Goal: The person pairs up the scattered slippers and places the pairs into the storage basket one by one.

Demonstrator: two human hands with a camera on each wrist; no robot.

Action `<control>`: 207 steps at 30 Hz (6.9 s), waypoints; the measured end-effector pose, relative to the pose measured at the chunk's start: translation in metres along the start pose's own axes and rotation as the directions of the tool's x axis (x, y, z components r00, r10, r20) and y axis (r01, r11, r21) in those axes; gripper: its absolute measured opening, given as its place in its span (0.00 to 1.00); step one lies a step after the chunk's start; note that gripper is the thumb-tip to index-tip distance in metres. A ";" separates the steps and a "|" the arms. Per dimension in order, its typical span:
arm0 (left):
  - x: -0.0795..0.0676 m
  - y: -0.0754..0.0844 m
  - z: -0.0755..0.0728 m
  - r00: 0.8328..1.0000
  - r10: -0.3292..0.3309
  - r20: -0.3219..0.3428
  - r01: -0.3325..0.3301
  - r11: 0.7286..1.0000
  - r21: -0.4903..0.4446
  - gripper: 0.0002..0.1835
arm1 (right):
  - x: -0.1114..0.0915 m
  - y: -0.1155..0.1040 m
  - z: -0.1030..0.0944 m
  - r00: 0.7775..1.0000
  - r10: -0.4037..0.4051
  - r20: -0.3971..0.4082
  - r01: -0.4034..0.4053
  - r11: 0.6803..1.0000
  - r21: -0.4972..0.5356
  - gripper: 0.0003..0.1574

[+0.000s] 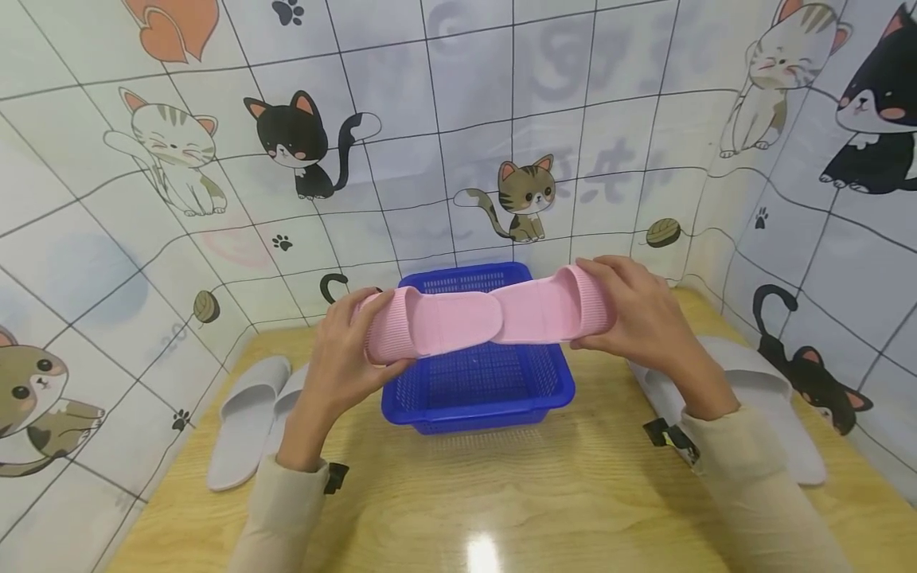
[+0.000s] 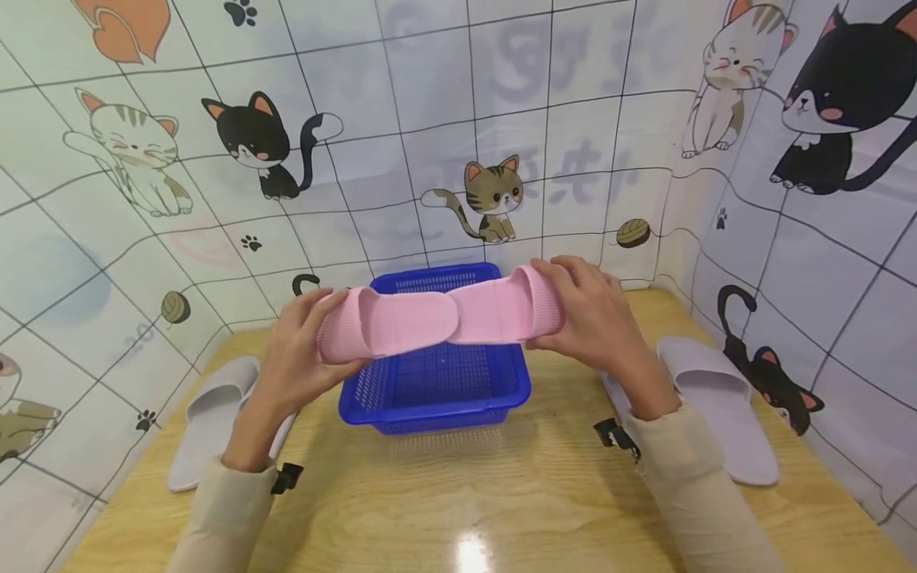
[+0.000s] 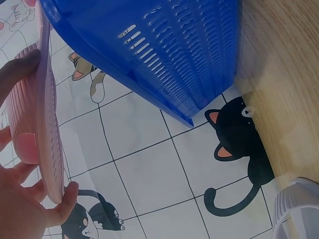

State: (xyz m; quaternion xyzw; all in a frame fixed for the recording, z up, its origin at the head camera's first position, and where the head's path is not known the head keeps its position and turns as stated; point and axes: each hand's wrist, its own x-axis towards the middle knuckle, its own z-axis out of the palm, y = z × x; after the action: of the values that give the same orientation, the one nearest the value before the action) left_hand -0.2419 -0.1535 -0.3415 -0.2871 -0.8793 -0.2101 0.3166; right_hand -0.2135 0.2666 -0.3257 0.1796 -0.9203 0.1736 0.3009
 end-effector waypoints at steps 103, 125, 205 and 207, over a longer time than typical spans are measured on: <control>-0.002 0.004 0.002 1.000 0.001 0.017 -0.002 0.999 0.048 0.54 | 0.000 -0.005 0.007 0.998 -0.052 -0.039 0.053 0.999 0.011 0.71; -0.001 0.006 -0.002 1.000 0.004 0.007 -0.004 0.999 0.053 0.54 | 0.000 -0.006 0.009 0.996 -0.065 -0.055 0.066 0.998 0.009 0.71; 0.000 0.010 0.002 0.999 0.035 0.013 -0.036 0.997 0.069 0.54 | 0.001 -0.009 0.013 0.995 -0.080 -0.053 0.081 0.997 0.015 0.71; 0.000 0.010 0.002 0.999 0.035 0.014 -0.036 0.997 0.070 0.54 | 0.000 -0.009 0.013 0.996 -0.073 -0.048 0.074 0.997 0.016 0.71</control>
State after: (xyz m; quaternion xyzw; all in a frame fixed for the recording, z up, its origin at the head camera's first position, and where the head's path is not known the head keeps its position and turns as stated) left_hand -0.2361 -0.1451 -0.3410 -0.2926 -0.8830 -0.1715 0.3245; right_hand -0.2160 0.2526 -0.3335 0.2120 -0.9040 0.1748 0.3274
